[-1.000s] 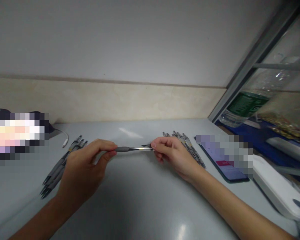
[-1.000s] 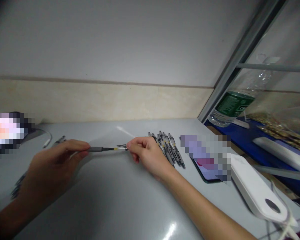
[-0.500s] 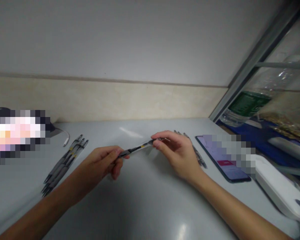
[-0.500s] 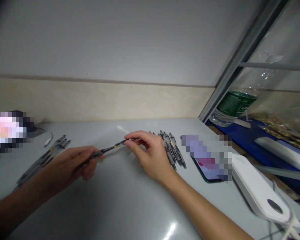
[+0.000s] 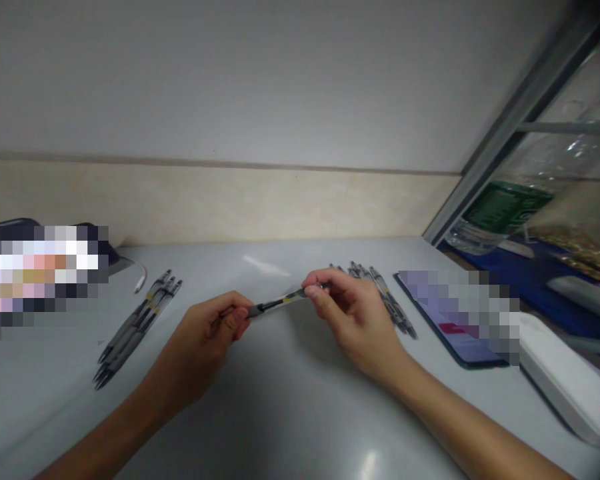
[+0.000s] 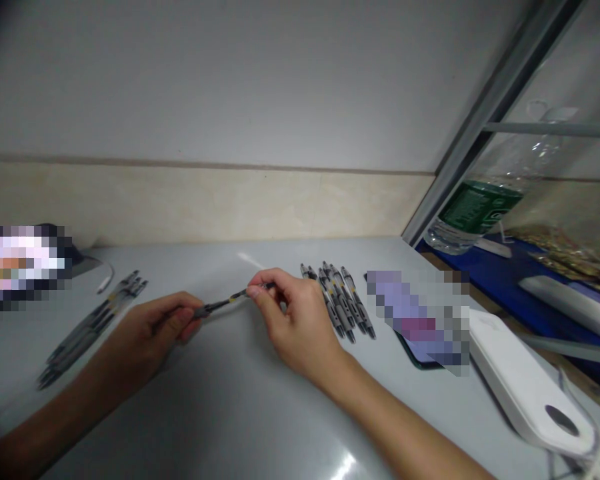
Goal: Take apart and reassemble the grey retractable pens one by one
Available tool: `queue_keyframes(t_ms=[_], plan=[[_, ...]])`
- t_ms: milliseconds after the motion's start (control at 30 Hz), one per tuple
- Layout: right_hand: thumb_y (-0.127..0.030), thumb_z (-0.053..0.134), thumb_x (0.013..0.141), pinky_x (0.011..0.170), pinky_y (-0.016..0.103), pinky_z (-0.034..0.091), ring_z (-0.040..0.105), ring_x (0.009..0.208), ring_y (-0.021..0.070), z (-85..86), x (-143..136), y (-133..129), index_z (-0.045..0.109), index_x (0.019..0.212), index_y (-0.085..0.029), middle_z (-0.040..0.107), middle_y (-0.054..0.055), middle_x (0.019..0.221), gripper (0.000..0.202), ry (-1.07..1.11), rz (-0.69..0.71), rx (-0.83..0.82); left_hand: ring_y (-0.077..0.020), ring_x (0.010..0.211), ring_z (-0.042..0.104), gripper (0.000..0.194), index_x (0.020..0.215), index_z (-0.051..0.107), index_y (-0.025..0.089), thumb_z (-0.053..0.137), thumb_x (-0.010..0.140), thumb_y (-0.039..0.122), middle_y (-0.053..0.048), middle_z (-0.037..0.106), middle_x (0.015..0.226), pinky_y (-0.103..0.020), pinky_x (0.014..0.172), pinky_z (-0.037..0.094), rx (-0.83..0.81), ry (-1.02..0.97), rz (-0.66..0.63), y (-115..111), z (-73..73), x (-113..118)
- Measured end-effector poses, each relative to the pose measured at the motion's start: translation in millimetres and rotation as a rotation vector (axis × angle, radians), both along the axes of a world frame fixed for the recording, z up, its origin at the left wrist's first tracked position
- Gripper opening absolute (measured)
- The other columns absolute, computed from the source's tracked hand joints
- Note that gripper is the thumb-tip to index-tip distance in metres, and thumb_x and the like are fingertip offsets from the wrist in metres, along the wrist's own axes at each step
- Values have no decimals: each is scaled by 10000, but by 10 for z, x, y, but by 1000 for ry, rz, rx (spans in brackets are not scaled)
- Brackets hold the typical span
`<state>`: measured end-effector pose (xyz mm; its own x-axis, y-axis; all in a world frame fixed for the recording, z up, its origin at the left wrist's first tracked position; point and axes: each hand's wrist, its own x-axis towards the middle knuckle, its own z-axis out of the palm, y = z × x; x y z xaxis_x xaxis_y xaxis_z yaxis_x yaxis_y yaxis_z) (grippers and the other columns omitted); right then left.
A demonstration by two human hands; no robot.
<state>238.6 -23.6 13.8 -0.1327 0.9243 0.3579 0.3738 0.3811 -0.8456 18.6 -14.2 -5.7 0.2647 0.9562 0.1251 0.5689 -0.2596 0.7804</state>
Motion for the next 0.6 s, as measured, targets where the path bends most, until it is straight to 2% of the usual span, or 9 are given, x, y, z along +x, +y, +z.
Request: queue_keyframes(t_ms=[100,167,267,367,400,467,533,600], plan=[[-339,588,842,488,233,299,421,509,100,23,-1,-2,638,823,-180,474,-30,552,167,111,-5,-39,-105,516,414,303,694,537,191,398,881,384,36,460,565,-208,484,322,-32,-54,-30,-37,19,53],[-339,619,822,505,234,322,445,532,107,24,-17,9,648,853,-185,491,-26,567,160,315,47,-99,-102,506,419,299,700,528,195,395,883,390,38,469,564,-205,478,330,-62,-97,-76,-73,40,99],[-321,647,804,582,235,384,495,616,109,15,-72,25,662,922,-192,553,-3,692,175,657,187,-232,-102,517,477,246,758,550,203,408,879,363,31,545,604,-202,496,376,-118,-104,-195,-143,76,186],[-306,621,825,713,253,428,552,763,123,20,-118,44,646,874,-197,591,18,845,122,921,269,-385,-121,653,579,179,846,597,222,445,865,315,14,635,729,-219,636,451,-97,-29,-278,-178,85,237],[-313,594,842,744,271,435,564,788,132,27,-117,56,628,860,-208,592,14,846,112,1014,284,-433,-129,708,600,170,880,605,230,455,863,309,10,654,781,-230,691,461,-63,-3,-266,-167,76,231],[-333,523,879,732,301,452,564,702,129,46,-73,89,587,861,-239,565,-13,735,116,1187,303,-508,-142,777,615,175,929,603,239,464,861,322,3,670,866,-249,753,462,46,54,-185,-107,37,172],[-354,481,890,617,273,448,467,508,105,63,21,130,560,847,-245,441,-52,560,142,1292,290,-528,-166,797,614,185,921,595,222,462,858,334,-20,668,876,-280,761,457,197,180,-67,-2,-21,60],[-402,488,869,472,220,376,336,409,91,75,135,168,531,760,-216,317,-71,483,220,1333,261,-509,-198,828,605,194,910,590,201,467,846,337,-46,664,878,-323,788,450,325,329,-2,116,-80,-77]])
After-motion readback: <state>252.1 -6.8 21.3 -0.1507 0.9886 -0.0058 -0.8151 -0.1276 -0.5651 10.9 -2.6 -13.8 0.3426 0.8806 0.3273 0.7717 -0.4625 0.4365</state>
